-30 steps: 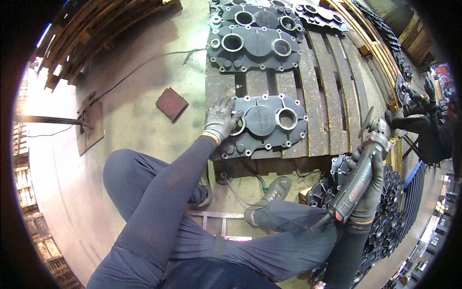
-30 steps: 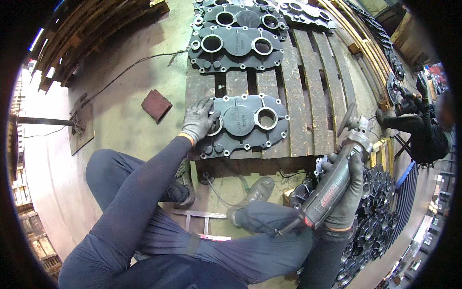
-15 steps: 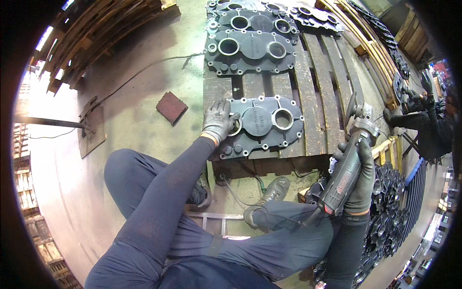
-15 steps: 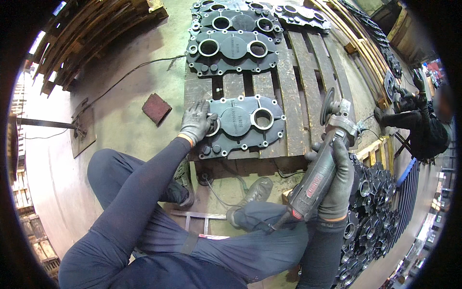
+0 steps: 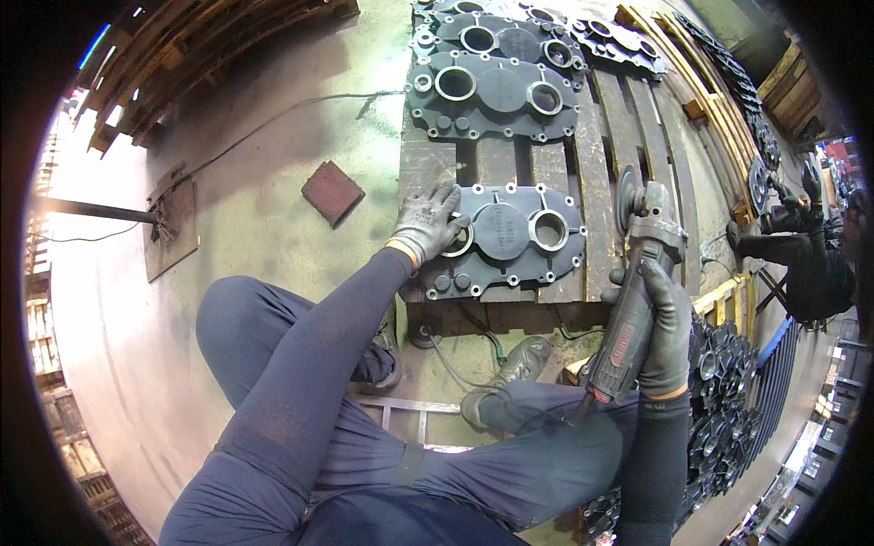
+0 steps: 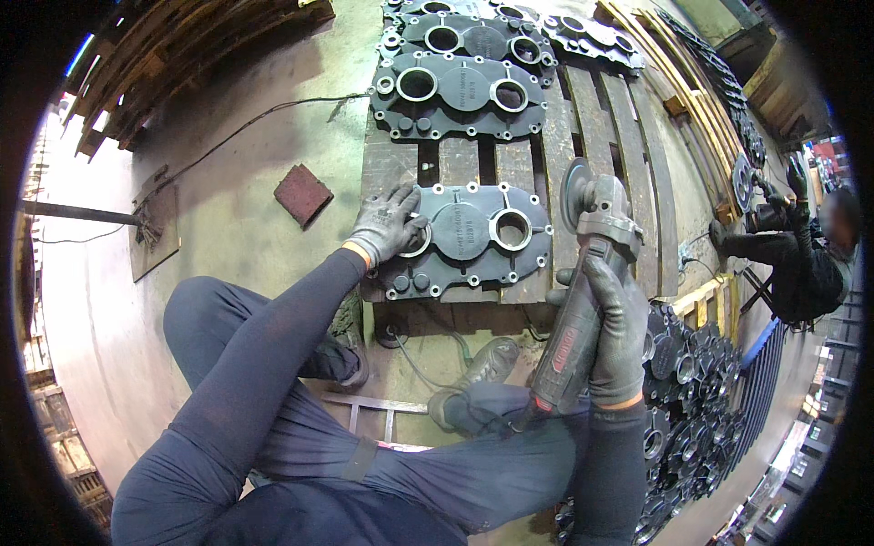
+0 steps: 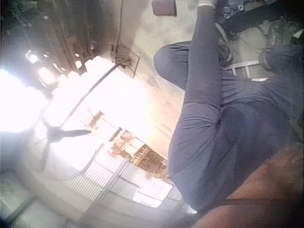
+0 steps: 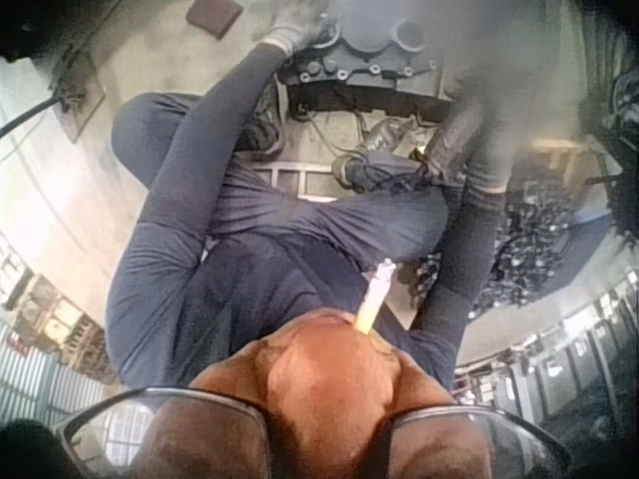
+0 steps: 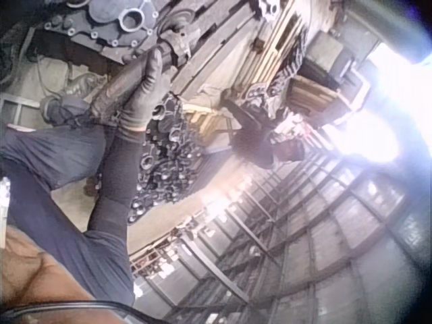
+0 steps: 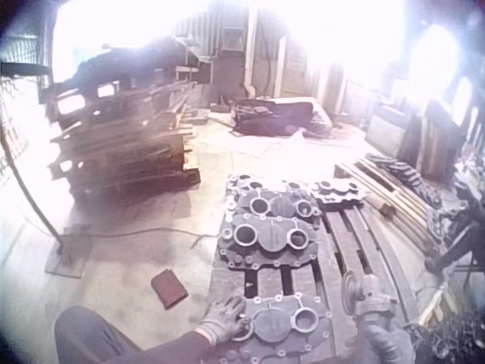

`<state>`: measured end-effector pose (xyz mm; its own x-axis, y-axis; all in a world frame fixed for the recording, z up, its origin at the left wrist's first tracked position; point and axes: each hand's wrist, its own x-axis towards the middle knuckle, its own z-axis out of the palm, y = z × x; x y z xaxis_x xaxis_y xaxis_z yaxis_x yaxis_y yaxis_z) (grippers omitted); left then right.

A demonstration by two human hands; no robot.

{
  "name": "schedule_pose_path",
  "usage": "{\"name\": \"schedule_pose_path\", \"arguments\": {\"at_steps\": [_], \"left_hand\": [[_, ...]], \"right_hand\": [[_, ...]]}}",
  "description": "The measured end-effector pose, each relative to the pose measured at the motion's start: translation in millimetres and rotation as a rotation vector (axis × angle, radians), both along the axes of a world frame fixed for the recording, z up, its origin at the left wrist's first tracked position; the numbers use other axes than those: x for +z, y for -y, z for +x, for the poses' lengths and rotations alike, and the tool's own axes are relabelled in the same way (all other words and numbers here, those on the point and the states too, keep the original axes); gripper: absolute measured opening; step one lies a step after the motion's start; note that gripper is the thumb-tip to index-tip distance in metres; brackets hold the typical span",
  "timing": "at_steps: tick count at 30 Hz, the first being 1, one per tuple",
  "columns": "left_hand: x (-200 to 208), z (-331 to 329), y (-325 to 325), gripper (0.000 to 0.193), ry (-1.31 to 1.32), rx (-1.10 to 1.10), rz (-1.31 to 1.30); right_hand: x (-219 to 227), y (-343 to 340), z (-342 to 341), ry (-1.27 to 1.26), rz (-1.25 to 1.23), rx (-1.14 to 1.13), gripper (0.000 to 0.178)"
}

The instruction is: The person sits on the floor and uses an angle grinder to smooth the edges of metal cylinder head parts. They handle the parts one at a time, flipping them over to grind different sides, and place finished pieces onto a nearby stack.

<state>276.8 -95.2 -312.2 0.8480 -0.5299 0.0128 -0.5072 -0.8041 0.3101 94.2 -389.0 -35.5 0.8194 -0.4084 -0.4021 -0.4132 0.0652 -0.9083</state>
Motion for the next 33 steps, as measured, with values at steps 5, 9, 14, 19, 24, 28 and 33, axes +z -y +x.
{"name": "schedule_pose_path", "arguments": {"at_steps": [5,9,14,19,24,28,33], "left_hand": [[11.9,10.0,3.4,0.073,-0.094,0.000,0.029],[19.5,20.9,-0.7,0.077,-0.172,0.091,-0.006],[16.6,-26.5,30.9,0.078,0.039,-0.018,0.087],[10.2,-77.5,54.6,0.070,0.153,-0.250,0.012],[16.1,-29.1,53.5,0.059,0.049,0.043,-0.153],[8.7,6.4,58.9,0.074,-0.052,-0.011,0.054],[-3.6,8.2,64.6,0.079,-0.045,-0.020,0.093]], "right_hand": [[-0.1,-7.4,7.6,0.020,-0.009,0.005,0.051],[-0.7,-13.6,12.3,0.021,0.007,0.003,0.052],[2.6,-9.1,6.4,0.030,0.000,0.000,0.052],[-1.4,1.1,1.8,0.054,0.019,-0.011,0.051],[7.5,4.4,-4.7,0.023,0.009,-0.036,0.051],[5.2,7.7,-7.9,0.039,0.032,-0.018,0.051],[4.8,8.4,-5.2,0.044,0.060,-0.039,0.043]]}}
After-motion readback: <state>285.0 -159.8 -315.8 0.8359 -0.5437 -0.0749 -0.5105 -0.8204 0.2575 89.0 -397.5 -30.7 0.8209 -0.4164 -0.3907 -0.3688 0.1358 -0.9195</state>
